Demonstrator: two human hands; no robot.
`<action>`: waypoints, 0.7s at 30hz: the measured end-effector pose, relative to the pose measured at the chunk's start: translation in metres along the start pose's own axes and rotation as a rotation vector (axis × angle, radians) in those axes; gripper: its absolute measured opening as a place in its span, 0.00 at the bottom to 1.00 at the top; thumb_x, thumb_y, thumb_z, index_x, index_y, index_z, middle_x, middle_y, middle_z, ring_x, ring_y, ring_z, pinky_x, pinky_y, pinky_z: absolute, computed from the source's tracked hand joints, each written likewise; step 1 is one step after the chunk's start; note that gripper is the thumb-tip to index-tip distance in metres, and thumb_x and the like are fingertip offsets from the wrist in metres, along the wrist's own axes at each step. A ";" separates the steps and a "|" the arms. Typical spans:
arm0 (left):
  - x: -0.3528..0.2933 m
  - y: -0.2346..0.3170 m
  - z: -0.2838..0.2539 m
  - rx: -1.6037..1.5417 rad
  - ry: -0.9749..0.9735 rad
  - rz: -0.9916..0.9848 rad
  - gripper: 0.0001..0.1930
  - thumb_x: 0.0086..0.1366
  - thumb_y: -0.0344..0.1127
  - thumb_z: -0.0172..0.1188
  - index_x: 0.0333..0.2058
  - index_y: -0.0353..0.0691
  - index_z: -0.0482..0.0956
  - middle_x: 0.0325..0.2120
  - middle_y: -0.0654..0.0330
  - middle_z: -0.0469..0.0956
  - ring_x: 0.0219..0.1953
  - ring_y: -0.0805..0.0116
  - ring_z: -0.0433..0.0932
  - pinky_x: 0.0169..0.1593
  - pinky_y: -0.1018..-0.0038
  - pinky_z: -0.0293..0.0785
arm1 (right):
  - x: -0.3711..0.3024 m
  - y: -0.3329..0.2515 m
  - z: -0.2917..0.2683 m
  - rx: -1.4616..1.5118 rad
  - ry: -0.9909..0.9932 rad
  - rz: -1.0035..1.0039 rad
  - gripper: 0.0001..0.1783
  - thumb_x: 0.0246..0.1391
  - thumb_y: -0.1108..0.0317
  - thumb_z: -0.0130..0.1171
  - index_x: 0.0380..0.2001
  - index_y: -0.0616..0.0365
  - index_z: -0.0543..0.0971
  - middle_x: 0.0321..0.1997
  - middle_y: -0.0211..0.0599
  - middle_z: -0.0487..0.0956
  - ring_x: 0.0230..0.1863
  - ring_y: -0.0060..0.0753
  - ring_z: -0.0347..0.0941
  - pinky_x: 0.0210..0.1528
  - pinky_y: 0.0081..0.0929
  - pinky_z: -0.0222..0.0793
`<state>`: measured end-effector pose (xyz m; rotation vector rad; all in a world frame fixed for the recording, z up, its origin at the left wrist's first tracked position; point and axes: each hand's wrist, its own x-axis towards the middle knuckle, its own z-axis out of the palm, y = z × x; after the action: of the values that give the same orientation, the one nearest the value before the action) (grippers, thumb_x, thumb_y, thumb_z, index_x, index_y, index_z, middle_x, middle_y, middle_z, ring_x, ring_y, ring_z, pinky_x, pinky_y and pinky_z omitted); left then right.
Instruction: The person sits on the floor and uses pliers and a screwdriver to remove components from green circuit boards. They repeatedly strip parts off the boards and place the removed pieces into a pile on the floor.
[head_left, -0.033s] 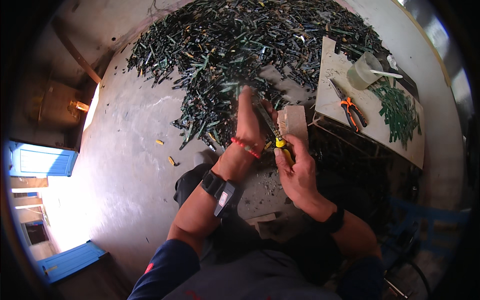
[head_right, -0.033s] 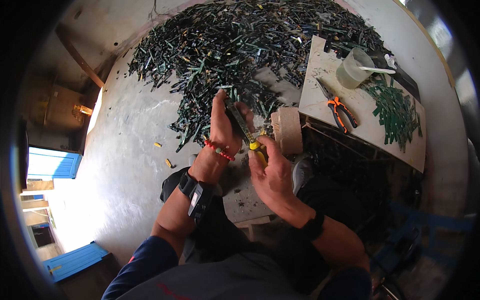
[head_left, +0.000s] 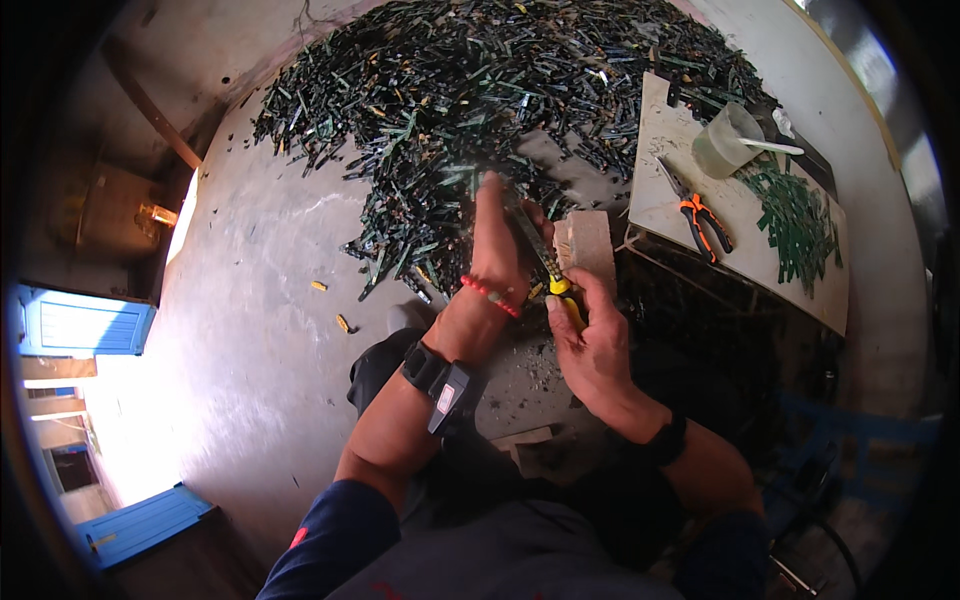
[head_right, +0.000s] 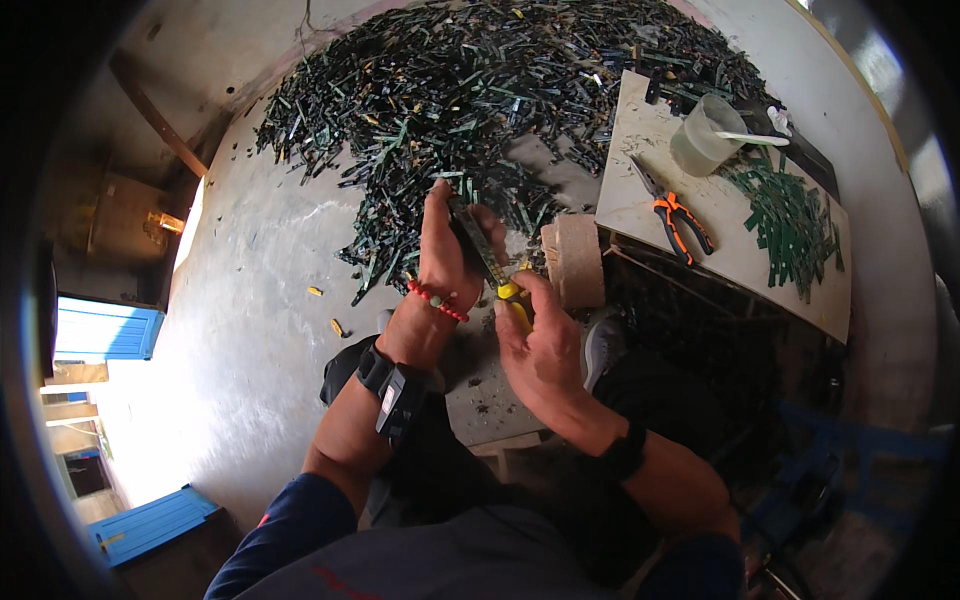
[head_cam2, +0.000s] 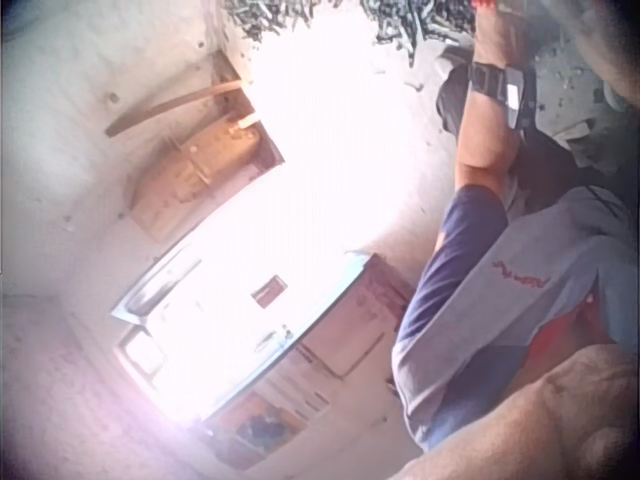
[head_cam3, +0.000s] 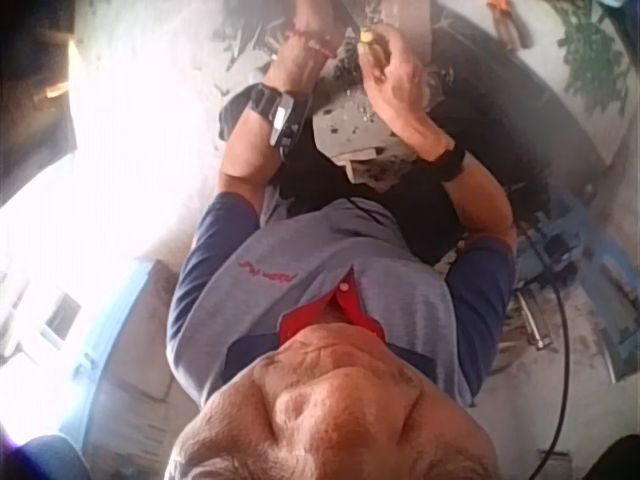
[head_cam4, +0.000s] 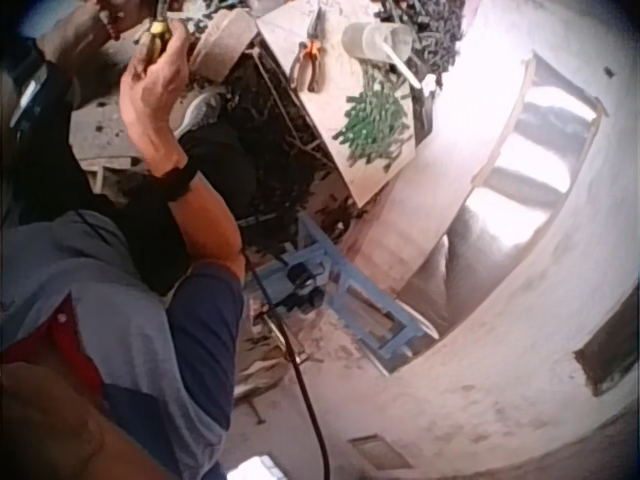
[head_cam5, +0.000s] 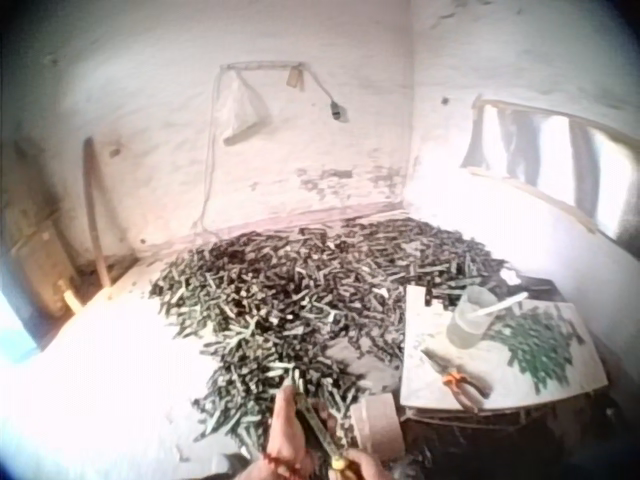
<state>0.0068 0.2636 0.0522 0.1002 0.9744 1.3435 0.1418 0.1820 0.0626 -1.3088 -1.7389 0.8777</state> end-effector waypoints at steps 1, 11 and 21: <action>0.000 0.000 0.001 0.006 0.020 0.008 0.34 0.63 0.70 0.43 0.22 0.41 0.72 0.18 0.57 0.72 0.20 0.62 0.68 0.27 0.69 0.67 | 0.000 0.001 0.003 -0.004 0.029 -0.029 0.19 0.58 0.72 0.59 0.52 0.65 0.70 0.36 0.43 0.79 0.34 0.30 0.75 0.40 0.25 0.71; -0.008 -0.006 -0.004 0.033 -0.054 0.061 0.33 0.66 0.69 0.42 0.25 0.40 0.71 0.19 0.59 0.71 0.22 0.64 0.69 0.27 0.69 0.68 | 0.011 0.005 0.003 0.098 -0.040 0.038 0.20 0.59 0.71 0.59 0.53 0.64 0.69 0.34 0.38 0.77 0.32 0.23 0.70 0.37 0.22 0.69; -0.007 -0.002 -0.016 0.218 -0.121 0.001 0.37 0.67 0.71 0.30 0.19 0.42 0.67 0.09 0.62 0.61 0.11 0.67 0.58 0.17 0.71 0.55 | 0.024 -0.006 -0.043 0.172 -0.134 0.047 0.15 0.56 0.71 0.62 0.46 0.65 0.77 0.28 0.31 0.79 0.27 0.12 0.71 0.29 0.15 0.68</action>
<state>-0.0014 0.2497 0.0451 0.3435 1.0155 1.2138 0.1731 0.2070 0.0922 -1.2052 -1.6970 1.1389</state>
